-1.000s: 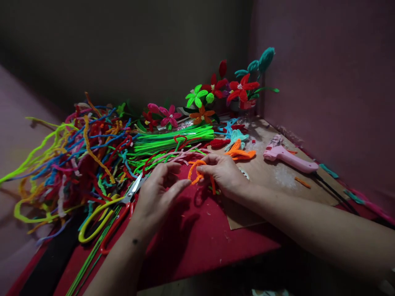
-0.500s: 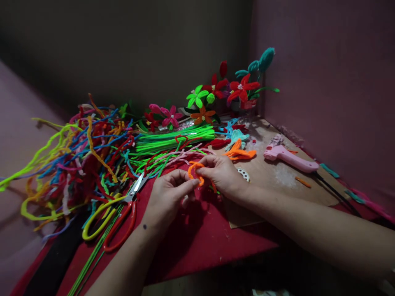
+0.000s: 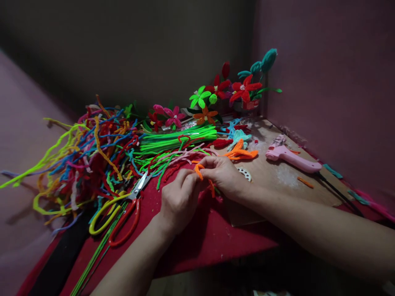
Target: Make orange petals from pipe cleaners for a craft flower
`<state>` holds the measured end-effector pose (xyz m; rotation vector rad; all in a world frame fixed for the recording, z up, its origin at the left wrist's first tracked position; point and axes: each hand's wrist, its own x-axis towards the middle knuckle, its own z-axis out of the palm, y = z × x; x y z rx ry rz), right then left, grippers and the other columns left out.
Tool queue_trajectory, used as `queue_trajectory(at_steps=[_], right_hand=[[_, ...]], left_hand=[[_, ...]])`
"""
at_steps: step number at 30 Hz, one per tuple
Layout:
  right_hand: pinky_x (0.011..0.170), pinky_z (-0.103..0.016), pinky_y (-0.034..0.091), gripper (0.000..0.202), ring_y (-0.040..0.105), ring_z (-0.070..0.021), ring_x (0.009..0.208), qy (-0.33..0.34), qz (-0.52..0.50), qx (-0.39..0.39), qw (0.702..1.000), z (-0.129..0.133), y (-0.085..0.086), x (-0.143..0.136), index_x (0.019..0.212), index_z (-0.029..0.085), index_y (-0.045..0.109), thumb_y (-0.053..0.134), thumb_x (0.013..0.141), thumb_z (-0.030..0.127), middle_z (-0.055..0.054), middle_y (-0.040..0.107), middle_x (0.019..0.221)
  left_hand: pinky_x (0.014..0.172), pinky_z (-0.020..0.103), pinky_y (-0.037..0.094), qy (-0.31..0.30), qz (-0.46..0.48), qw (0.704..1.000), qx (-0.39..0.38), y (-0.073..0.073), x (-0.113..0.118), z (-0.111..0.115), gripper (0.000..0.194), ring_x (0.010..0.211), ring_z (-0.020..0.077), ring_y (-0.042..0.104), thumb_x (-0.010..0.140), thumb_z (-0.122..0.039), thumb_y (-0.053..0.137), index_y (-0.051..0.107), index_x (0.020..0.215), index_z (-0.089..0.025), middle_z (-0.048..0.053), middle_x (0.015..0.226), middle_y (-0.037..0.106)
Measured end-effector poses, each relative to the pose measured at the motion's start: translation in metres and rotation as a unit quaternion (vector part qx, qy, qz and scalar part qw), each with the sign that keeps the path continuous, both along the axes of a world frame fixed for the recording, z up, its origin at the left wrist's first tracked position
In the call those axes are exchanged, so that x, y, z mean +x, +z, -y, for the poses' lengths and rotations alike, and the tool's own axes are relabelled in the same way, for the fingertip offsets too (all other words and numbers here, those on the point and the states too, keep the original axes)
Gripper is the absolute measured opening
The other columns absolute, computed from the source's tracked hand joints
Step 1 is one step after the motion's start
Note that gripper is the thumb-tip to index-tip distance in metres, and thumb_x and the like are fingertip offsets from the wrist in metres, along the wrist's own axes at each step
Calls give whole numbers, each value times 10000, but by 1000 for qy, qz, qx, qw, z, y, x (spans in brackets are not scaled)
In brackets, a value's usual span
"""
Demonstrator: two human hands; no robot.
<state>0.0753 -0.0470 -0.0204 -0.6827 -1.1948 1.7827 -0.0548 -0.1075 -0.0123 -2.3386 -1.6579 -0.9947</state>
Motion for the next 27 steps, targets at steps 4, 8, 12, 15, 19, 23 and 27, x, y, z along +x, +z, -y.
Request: queue_trajectory(at_steps=[4, 8, 12, 15, 19, 23, 27], right_hand=[[464, -243, 466, 119, 531, -97, 420, 70, -69, -56, 994, -3, 1, 2, 679, 147, 533, 633, 615, 140, 39, 570, 524], [453, -250, 470, 112, 532, -108, 399, 145, -122, -106, 976, -6, 2, 5, 701, 148, 506, 605, 648, 143, 23, 577, 494], [428, -214, 439, 124, 459, -65, 372, 195, -146, -140, 960, -11, -1, 7, 782, 148, 521, 580, 675, 132, 17, 605, 564], [381, -184, 390, 117, 391, -48, 338, 179, -141, -158, 961, -13, 0, 6, 782, 157, 518, 571, 686, 116, 46, 561, 523], [362, -175, 362, 117, 357, -40, 310, 60, -109, -188, 974, -14, 8, 7, 688, 162, 469, 520, 701, 58, 45, 542, 480], [365, -188, 378, 119, 417, -54, 326, 13, -72, -182, 981, -14, 12, 8, 716, 155, 476, 513, 688, 47, -7, 623, 569], [341, -197, 368, 98, 440, -65, 318, 2, -45, -164, 985, -13, 9, 7, 714, 145, 496, 525, 669, 62, -19, 617, 574]], left_hand=[[597, 239, 454, -57, 270, 943, -186, 16, -6, -5, 211, 616, 113, 552, 789, -265, 564, 545, 986, -191, 19, 771, 603], [701, 274, 478, -155, 426, 834, -313, 20, -10, -10, 379, 767, 148, 595, 815, -264, 535, 475, 1181, -189, 64, 963, 615], [781, 280, 470, -185, 445, 803, -350, 14, -8, -11, 393, 874, 160, 594, 796, -236, 567, 482, 1175, -179, 77, 1047, 598], [629, 241, 480, -145, 402, 835, -346, 7, -5, -11, 320, 666, 120, 598, 808, -275, 544, 497, 1107, -171, 44, 866, 629], [454, 197, 413, -54, 300, 893, -330, -1, -5, -8, 214, 445, 93, 519, 821, -326, 495, 518, 987, -193, -30, 596, 580], [407, 160, 348, -41, 226, 910, -344, 4, -8, -7, 156, 411, 78, 488, 809, -317, 494, 573, 830, -184, -44, 485, 533], [355, 148, 314, -16, 266, 868, -418, 14, -10, -8, 165, 372, 70, 456, 768, -310, 547, 581, 827, -161, -45, 462, 516]])
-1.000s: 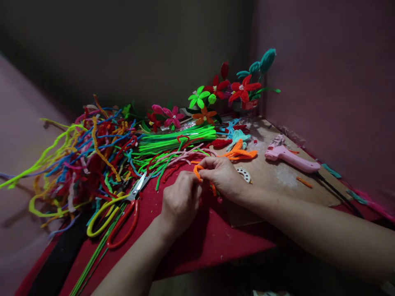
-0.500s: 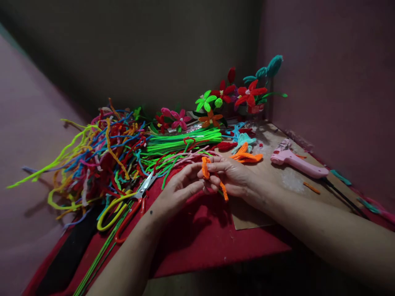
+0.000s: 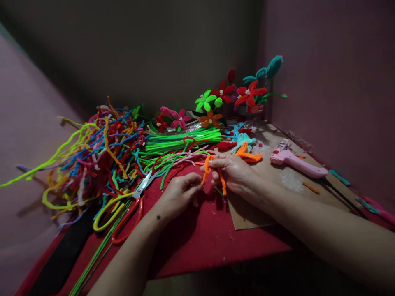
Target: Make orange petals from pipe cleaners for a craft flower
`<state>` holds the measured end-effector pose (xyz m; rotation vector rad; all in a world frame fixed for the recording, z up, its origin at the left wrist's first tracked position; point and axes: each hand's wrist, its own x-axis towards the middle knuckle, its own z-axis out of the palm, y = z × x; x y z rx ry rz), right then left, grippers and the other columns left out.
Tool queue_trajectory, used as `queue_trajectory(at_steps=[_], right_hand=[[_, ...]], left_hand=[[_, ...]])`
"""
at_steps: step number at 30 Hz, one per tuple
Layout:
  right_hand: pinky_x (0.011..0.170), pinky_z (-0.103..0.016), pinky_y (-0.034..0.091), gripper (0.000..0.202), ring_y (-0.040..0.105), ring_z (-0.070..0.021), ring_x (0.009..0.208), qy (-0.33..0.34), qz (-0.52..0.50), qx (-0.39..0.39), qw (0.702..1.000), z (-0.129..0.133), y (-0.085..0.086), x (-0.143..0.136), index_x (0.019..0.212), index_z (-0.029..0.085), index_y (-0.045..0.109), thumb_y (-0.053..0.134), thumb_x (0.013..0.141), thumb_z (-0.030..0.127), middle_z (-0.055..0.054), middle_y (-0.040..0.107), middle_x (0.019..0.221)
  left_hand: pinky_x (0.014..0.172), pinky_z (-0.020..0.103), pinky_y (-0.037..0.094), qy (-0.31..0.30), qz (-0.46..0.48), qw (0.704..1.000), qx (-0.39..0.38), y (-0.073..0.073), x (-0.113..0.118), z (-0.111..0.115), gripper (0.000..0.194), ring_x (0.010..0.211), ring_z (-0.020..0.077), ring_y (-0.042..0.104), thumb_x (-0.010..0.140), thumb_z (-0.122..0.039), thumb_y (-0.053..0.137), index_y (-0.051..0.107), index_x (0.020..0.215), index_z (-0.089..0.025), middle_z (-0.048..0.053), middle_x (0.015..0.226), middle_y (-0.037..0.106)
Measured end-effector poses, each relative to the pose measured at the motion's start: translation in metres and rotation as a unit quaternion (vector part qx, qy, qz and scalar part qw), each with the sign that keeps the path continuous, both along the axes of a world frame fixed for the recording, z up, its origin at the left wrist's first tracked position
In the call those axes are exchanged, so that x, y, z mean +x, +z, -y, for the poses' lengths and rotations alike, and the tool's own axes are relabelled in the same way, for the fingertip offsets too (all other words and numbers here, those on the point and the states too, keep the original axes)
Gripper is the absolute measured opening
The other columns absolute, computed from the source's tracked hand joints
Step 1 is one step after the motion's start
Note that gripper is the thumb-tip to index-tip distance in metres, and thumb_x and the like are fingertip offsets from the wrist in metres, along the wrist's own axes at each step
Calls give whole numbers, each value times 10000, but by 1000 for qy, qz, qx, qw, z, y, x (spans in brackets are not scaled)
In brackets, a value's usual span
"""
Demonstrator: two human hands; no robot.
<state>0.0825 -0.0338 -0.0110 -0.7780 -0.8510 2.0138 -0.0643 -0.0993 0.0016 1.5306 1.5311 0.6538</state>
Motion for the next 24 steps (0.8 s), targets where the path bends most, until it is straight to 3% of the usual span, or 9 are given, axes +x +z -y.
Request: queue_trajectory(at_steps=[2, 4, 7, 12, 17, 21, 24], right_hand=[[346, -202, 377, 82, 440, -65, 321, 0, 1, 3, 1000, 1, -2, -1, 696, 143, 499, 531, 666, 73, -2, 584, 542], [353, -201, 379, 72, 433, -59, 324, 4, -6, 10, 1000, 2, -4, -2, 701, 135, 515, 534, 665, 76, 7, 564, 533], [375, -206, 398, 74, 444, -58, 338, 14, -25, 19, 999, 3, -10, -4, 730, 125, 536, 544, 671, 82, 5, 560, 537], [354, -209, 390, 95, 465, -78, 340, 26, -74, 30, 996, 3, -16, -5, 775, 131, 552, 577, 685, 114, 23, 542, 500], [319, -188, 329, 43, 423, -63, 300, 21, -46, 41, 998, 4, -11, -4, 722, 117, 570, 582, 680, 117, 20, 537, 448], [327, -190, 317, 45, 402, -54, 308, -30, -17, 12, 999, 5, -8, -4, 671, 127, 568, 595, 655, 94, 35, 513, 444], [374, -192, 341, 82, 433, -48, 362, -52, -17, 4, 999, 5, -9, -6, 659, 130, 575, 622, 617, 78, 26, 548, 520]], left_hand=[[330, 153, 319, 30, 79, 996, -39, 3, 1, -1, 272, 380, 80, 483, 723, -293, 607, 547, 948, -153, -35, 531, 556], [347, 162, 361, 58, 176, 982, -23, 4, 4, -2, 362, 432, 86, 530, 677, -263, 664, 511, 988, -158, -13, 654, 596], [417, 180, 434, 73, 304, 950, 13, -1, 9, -5, 349, 529, 98, 585, 665, -224, 690, 487, 942, -165, 2, 768, 601], [471, 204, 480, 58, 402, 913, 41, -12, 17, -10, 335, 586, 119, 605, 703, -191, 663, 465, 969, -143, 4, 725, 580], [381, 180, 430, 66, 373, 924, 47, -14, 18, -11, 300, 488, 100, 556, 740, -274, 627, 468, 960, -145, 0, 666, 580], [334, 158, 363, 101, 236, 961, 101, -10, 22, -6, 213, 381, 73, 493, 771, -303, 586, 470, 884, -164, -42, 578, 547], [328, 147, 318, 110, 168, 970, 134, -8, 26, -1, 160, 341, 53, 444, 780, -301, 568, 478, 798, -170, -68, 516, 494]])
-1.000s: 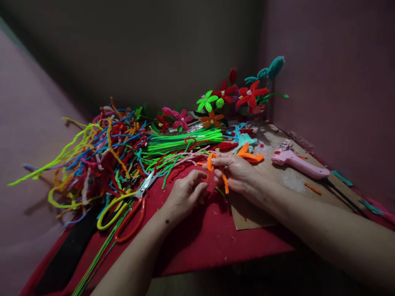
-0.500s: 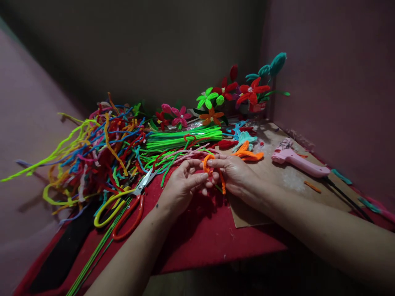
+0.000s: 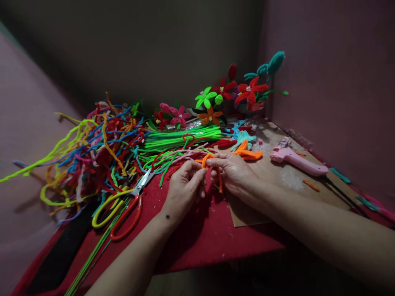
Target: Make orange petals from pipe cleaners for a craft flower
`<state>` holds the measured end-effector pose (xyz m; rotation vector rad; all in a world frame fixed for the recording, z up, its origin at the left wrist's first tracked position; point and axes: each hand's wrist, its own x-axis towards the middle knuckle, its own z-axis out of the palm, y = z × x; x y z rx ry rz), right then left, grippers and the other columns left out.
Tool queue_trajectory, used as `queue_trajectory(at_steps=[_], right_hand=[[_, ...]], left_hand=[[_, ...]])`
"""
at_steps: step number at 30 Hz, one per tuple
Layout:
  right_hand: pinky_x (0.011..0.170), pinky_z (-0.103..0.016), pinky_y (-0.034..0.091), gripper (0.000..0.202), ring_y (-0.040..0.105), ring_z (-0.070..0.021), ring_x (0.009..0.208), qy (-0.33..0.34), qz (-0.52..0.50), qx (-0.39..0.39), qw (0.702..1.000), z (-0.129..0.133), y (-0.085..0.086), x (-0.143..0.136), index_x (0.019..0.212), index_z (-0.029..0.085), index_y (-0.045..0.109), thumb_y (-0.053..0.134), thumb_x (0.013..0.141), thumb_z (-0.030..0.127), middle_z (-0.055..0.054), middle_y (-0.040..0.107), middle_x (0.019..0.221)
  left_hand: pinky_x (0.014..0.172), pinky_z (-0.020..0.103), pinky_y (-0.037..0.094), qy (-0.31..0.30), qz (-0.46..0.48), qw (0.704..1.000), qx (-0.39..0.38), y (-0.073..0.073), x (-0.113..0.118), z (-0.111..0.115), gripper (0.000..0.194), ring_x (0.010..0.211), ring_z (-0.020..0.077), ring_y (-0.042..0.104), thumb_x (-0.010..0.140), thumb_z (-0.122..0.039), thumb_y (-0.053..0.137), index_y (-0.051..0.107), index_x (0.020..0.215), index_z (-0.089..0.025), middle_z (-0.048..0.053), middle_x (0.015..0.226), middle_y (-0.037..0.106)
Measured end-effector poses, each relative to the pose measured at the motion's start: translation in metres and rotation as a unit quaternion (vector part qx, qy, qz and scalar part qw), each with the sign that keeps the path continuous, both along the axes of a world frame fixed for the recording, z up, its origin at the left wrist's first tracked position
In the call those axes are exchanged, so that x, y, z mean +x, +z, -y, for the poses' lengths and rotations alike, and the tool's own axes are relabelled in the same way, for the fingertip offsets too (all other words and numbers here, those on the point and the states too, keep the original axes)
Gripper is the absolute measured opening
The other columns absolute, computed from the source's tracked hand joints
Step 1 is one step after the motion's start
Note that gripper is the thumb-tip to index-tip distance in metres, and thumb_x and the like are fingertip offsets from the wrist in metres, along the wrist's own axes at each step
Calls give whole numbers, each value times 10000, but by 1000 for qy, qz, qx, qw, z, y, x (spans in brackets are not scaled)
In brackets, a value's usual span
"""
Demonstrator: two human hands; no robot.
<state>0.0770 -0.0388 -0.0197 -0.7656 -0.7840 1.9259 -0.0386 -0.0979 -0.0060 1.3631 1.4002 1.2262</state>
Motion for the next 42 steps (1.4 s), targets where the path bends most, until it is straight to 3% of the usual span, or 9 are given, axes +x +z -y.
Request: queue_trajectory(at_steps=[4, 10, 16, 22, 25, 29, 33, 35, 42], right_hand=[[460, -225, 386, 101, 491, -74, 448, 17, -11, 47, 999, 1, -1, 1, 633, 127, 577, 657, 584, 89, 10, 567, 565], [457, -229, 342, 174, 469, -76, 426, 9, 68, 113, 991, 5, 5, 4, 590, 126, 591, 689, 646, 259, 15, 536, 472], [482, -238, 349, 204, 469, -75, 424, 13, 71, 140, 988, 4, 4, 3, 535, 130, 572, 709, 619, 256, 14, 547, 467], [515, -239, 375, 169, 502, -83, 496, 32, 48, 161, 985, 0, -1, 3, 634, 125, 623, 678, 660, 283, -9, 602, 593], [517, -231, 390, 158, 508, -82, 505, 79, 50, 145, 985, 1, -1, 3, 651, 120, 618, 694, 637, 258, -10, 602, 602], [375, -190, 307, 159, 413, -49, 371, 165, 113, 125, 972, 3, -5, 4, 646, 119, 606, 700, 636, 248, 30, 513, 464], [392, -197, 406, 229, 532, -90, 443, 258, 75, 126, 955, 5, -5, 5, 838, 114, 629, 666, 697, 290, -33, 621, 612], [442, -208, 455, 227, 572, -98, 494, 234, 35, 126, 963, 5, -3, 5, 840, 111, 613, 668, 702, 284, -55, 649, 684], [526, -235, 487, 145, 597, -108, 551, 50, -26, 154, 986, 8, 6, 2, 700, 141, 571, 699, 654, 190, -6, 631, 666]], left_hand=[[337, 148, 278, 5, -14, 1000, -6, -1, -1, 1, 146, 332, 40, 377, 798, -307, 531, 499, 760, -170, -82, 469, 426], [376, 134, 252, 17, -55, 998, -4, -1, -5, 0, 155, 399, 22, 313, 775, -286, 545, 531, 694, -155, -73, 494, 387], [321, 156, 162, -32, 106, 989, -99, 2, -8, 0, 139, 328, 24, 200, 770, -269, 524, 501, 672, -173, -93, 433, 310], [334, 149, 211, -48, 113, 990, -76, 6, -11, 0, 168, 335, 19, 285, 782, -277, 548, 500, 676, -157, -72, 478, 428], [345, 139, 238, -26, 100, 993, -51, 9, -15, 1, 190, 344, 13, 344, 788, -306, 557, 491, 695, -153, -62, 527, 482], [354, 140, 272, 0, 56, 998, -14, 9, -24, -1, 205, 350, 15, 381, 803, -320, 541, 485, 702, -151, -58, 542, 497], [386, 149, 346, -16, 38, 999, 2, 8, -31, -4, 148, 387, 28, 431, 801, -285, 536, 495, 753, -152, -45, 587, 535], [390, 160, 372, -26, 38, 999, 9, 9, -32, -4, 125, 399, 38, 451, 787, -268, 543, 499, 782, -151, -41, 608, 543], [333, 171, 344, -3, -1, 1000, 21, 11, -24, 2, 108, 364, 67, 484, 769, -261, 519, 487, 779, -158, -45, 583, 538]])
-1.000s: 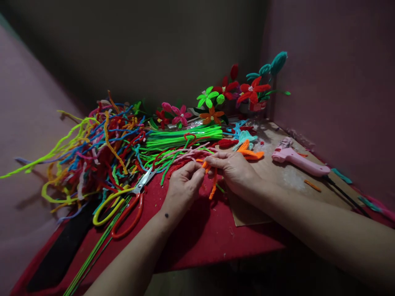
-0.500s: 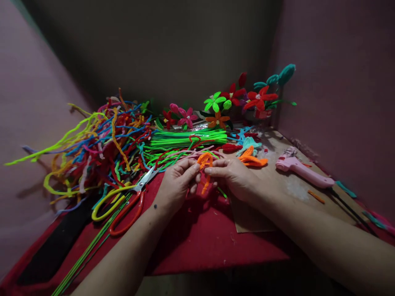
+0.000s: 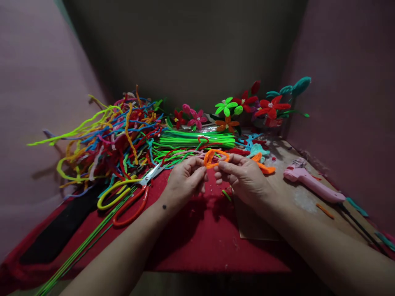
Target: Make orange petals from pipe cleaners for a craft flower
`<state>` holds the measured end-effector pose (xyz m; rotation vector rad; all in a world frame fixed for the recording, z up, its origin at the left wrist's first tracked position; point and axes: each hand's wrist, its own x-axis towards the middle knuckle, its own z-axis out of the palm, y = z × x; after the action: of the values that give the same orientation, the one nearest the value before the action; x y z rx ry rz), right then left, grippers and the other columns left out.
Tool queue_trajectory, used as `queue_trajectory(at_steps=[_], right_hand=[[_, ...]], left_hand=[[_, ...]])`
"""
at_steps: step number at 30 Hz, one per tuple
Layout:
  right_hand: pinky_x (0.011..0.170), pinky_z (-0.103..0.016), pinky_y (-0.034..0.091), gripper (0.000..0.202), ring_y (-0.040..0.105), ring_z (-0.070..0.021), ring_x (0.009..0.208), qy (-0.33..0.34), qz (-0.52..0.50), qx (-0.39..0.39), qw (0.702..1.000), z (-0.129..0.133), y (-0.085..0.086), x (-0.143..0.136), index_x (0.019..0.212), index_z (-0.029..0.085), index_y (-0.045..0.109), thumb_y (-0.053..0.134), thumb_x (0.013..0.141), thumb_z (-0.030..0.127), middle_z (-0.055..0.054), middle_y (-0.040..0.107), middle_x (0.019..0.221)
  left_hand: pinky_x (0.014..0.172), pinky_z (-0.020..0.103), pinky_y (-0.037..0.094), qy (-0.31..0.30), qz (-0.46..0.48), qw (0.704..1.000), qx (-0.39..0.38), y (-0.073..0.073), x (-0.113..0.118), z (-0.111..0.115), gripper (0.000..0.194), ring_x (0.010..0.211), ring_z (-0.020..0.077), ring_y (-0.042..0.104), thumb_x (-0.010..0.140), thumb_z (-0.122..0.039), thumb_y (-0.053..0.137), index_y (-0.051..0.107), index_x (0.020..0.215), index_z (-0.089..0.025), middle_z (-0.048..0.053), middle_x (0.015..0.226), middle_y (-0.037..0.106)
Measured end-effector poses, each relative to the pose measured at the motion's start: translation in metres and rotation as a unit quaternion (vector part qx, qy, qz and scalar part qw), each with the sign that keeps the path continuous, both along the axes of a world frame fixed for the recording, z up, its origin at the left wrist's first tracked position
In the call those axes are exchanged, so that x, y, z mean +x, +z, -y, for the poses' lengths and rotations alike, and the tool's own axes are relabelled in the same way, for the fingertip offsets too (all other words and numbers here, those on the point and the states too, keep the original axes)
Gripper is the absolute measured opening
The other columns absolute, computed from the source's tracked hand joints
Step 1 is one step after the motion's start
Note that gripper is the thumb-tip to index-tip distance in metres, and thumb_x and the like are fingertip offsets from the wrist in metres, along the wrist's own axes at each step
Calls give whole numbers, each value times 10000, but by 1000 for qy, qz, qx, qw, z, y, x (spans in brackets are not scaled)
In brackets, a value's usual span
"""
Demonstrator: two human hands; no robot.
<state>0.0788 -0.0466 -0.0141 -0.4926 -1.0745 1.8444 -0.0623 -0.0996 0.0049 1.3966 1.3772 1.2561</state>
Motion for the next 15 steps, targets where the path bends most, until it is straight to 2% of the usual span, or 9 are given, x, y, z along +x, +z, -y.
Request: queue_trajectory(at_steps=[5, 10, 12, 15], right_hand=[[558, -264, 473, 128, 571, -111, 544, -90, 61, 83, 991, 4, 2, 0, 695, 151, 572, 663, 703, 240, 1, 615, 625], [577, -262, 431, 161, 530, -110, 569, -166, 197, 207, 944, 9, -1, 4, 669, 162, 544, 623, 746, 279, 1, 581, 617], [573, -258, 422, 158, 518, -109, 572, -168, 223, 234, 931, 10, -3, 4, 674, 166, 544, 608, 758, 284, 1, 575, 625], [541, -247, 409, 126, 515, -108, 560, -126, 239, 212, 939, 9, -3, 3, 702, 156, 577, 613, 742, 271, -3, 581, 628]], left_hand=[[368, 170, 349, 7, -39, 999, 14, -4, 5, 1, 82, 352, 61, 466, 765, -245, 510, 495, 759, -164, -59, 522, 516], [392, 156, 328, 33, -106, 993, 45, -12, 2, 1, 47, 363, 51, 443, 765, -205, 504, 519, 799, -176, -69, 491, 498], [388, 153, 320, 37, -119, 991, 53, -14, 2, 1, 78, 365, 51, 437, 775, -201, 493, 526, 844, -185, -71, 497, 494], [383, 156, 336, 21, -111, 992, 52, -15, 4, 2, 140, 375, 59, 460, 781, -208, 491, 533, 914, -193, -59, 529, 523]])
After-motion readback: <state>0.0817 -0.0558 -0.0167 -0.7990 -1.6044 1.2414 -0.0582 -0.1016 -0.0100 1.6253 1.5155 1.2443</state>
